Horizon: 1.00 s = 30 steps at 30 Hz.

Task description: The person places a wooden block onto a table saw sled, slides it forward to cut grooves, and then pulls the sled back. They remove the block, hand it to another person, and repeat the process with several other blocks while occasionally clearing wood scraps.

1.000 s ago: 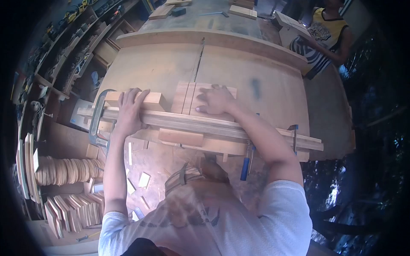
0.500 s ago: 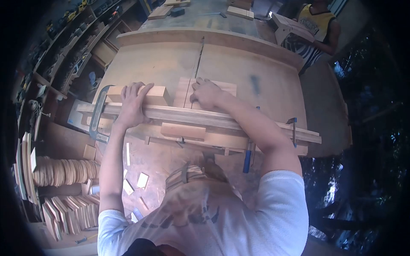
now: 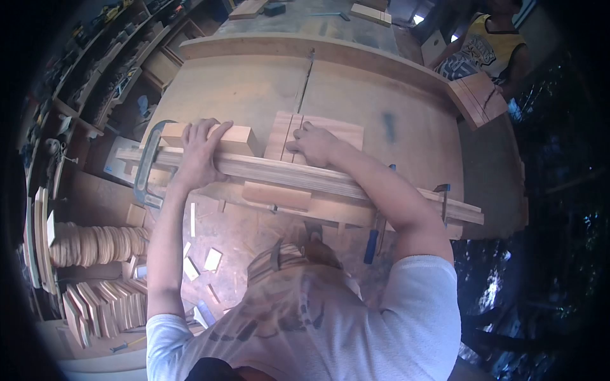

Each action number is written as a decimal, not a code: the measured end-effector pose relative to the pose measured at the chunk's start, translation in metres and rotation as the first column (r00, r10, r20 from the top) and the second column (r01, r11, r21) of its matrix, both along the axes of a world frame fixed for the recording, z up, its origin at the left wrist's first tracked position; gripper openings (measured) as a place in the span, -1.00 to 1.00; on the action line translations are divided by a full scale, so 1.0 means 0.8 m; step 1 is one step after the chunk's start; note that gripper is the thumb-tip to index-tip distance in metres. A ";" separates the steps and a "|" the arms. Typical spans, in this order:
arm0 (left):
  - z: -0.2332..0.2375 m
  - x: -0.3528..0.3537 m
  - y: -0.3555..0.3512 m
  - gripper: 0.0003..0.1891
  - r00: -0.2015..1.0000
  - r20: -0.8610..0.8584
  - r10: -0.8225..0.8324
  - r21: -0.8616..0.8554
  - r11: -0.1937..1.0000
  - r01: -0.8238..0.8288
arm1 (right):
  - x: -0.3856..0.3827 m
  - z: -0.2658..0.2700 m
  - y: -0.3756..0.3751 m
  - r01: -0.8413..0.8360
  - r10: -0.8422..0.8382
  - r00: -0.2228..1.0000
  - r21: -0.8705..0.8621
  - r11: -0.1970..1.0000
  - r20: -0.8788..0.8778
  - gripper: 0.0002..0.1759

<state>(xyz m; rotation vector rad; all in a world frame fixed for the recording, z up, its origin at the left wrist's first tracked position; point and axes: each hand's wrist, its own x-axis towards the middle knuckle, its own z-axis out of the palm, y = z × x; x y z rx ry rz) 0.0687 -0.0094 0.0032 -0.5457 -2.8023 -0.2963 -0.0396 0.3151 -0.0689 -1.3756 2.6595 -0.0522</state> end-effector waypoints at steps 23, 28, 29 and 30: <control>0.014 -0.040 -0.001 0.34 0.996 0.052 -0.069 -0.029 0.997 0.071 | 0.055 0.060 0.062 0.225 -0.235 0.940 0.071 0.972 0.249 -0.25; 0.013 -0.084 0.002 0.35 0.993 0.051 -0.109 -0.008 0.994 0.109 | 0.019 0.054 0.072 0.234 -0.235 0.943 0.031 0.972 0.235 -0.28; 0.016 -0.101 0.006 0.35 0.993 0.053 -0.109 -0.009 0.994 0.109 | 0.002 0.054 0.074 0.236 -0.238 0.942 0.039 0.971 0.235 -0.27; 0.017 -0.121 0.009 0.35 0.993 0.056 -0.106 -0.012 0.994 0.107 | -0.018 0.054 0.076 0.235 -0.239 0.942 0.046 0.971 0.236 -0.27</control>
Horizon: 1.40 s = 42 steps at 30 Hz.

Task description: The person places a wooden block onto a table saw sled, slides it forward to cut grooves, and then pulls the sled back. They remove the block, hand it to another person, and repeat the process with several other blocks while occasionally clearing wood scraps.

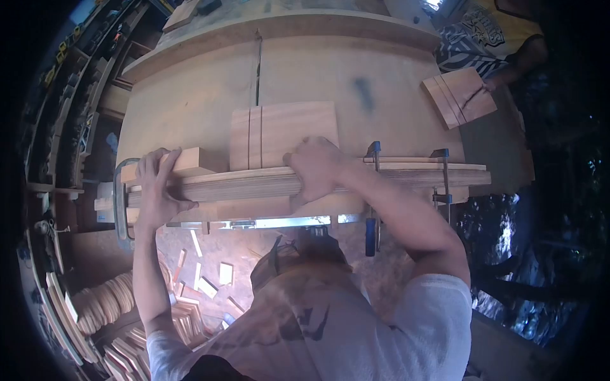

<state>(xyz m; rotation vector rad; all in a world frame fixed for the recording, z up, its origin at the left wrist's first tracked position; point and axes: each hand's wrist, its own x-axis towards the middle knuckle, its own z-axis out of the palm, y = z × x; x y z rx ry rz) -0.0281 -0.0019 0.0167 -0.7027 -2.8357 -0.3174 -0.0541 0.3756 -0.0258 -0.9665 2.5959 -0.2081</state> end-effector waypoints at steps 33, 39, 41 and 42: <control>-0.010 -0.222 0.055 0.35 0.984 -0.116 0.134 -0.119 0.982 -0.148 | -0.218 -0.018 0.029 0.185 -0.188 0.982 -0.093 0.978 -0.033 -0.14; 0.005 -0.024 0.045 0.30 0.986 -0.077 0.151 -0.093 0.983 -0.158 | -0.022 -0.004 0.007 0.164 -0.160 0.986 -0.106 0.981 0.047 -0.16; 0.003 0.030 0.037 0.31 0.987 -0.041 0.153 -0.066 0.986 -0.155 | 0.029 -0.011 0.003 0.139 -0.131 0.989 -0.126 0.982 0.073 -0.17; -0.003 0.050 0.035 0.31 0.988 -0.031 0.152 -0.052 0.987 -0.153 | 0.039 -0.008 0.005 0.117 -0.102 0.986 -0.108 0.987 0.133 -0.15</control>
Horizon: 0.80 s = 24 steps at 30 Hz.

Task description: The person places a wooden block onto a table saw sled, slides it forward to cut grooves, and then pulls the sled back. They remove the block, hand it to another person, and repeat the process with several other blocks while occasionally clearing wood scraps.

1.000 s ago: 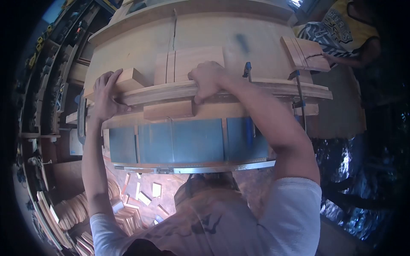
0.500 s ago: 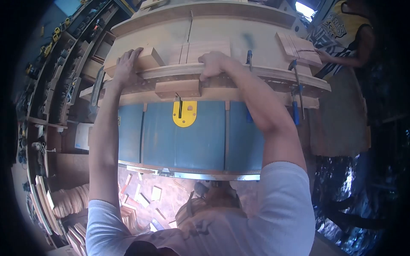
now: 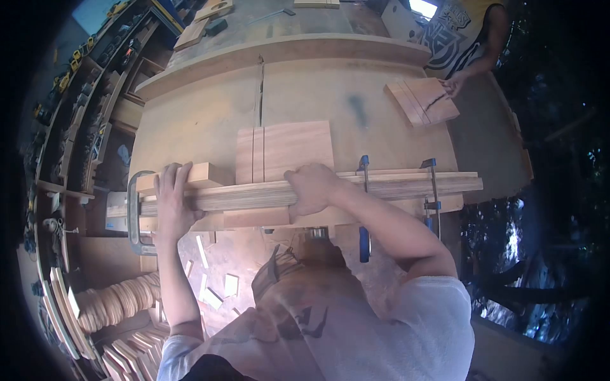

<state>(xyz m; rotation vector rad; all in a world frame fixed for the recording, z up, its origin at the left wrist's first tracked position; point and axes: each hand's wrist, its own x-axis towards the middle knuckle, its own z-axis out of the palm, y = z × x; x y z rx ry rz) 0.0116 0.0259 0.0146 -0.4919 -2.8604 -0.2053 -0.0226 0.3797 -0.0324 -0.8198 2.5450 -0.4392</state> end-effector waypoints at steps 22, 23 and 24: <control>-0.002 0.022 -0.015 0.45 0.997 0.078 0.030 0.110 0.993 -0.038 | -0.092 0.118 0.064 -0.052 0.061 0.928 0.036 0.998 -0.368 -0.28; -0.003 0.021 -0.012 0.45 0.997 0.069 0.035 0.108 0.993 -0.042 | -0.095 0.135 0.082 -0.079 0.079 0.898 0.017 0.997 -0.432 -0.31; -0.003 0.027 -0.012 0.45 0.997 0.065 0.037 0.101 0.994 -0.044 | -0.089 0.150 0.099 -0.104 0.088 0.866 -0.006 0.995 -0.492 -0.34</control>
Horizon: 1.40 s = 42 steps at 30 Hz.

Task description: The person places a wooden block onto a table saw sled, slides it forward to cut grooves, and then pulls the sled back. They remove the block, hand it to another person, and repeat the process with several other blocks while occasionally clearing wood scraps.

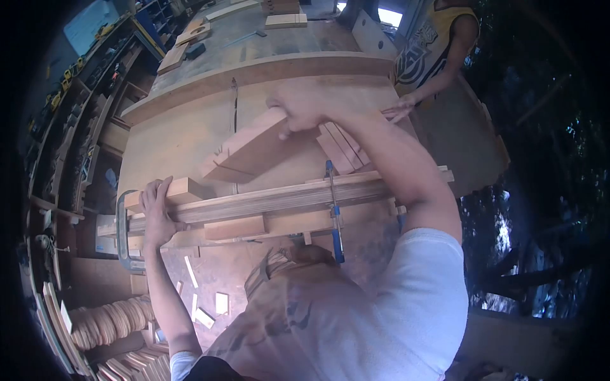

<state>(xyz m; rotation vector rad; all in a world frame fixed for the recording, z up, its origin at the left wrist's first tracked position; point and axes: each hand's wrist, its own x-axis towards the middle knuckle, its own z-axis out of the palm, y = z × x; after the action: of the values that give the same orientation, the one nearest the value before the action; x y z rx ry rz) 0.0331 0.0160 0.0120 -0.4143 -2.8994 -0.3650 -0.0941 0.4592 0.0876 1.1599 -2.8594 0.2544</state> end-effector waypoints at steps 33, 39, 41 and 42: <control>0.012 -0.006 0.024 0.31 0.999 -0.003 0.044 -0.104 0.994 -0.044 | -0.022 -0.223 0.234 0.379 -0.466 0.832 0.305 0.874 0.302 0.83; 0.012 -0.004 0.025 0.31 0.997 0.008 0.073 -0.078 0.994 -0.072 | -0.055 -0.197 0.123 0.255 -0.357 0.821 0.274 0.927 0.446 0.75; 0.011 -0.005 0.023 0.31 0.997 0.007 0.071 -0.065 0.995 -0.071 | -0.053 -0.208 0.097 0.206 -0.290 0.858 0.233 0.950 0.423 0.73; 0.010 -0.005 0.023 0.31 0.998 0.010 0.067 -0.061 0.996 -0.066 | -0.050 -0.210 0.086 0.179 -0.255 0.876 0.215 0.960 0.409 0.72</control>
<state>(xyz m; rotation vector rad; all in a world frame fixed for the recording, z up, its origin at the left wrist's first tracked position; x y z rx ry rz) 0.0287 0.0341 0.0203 -0.3244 -2.9334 -0.2705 -0.1342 0.5280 -0.0801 0.8768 -3.4341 0.2929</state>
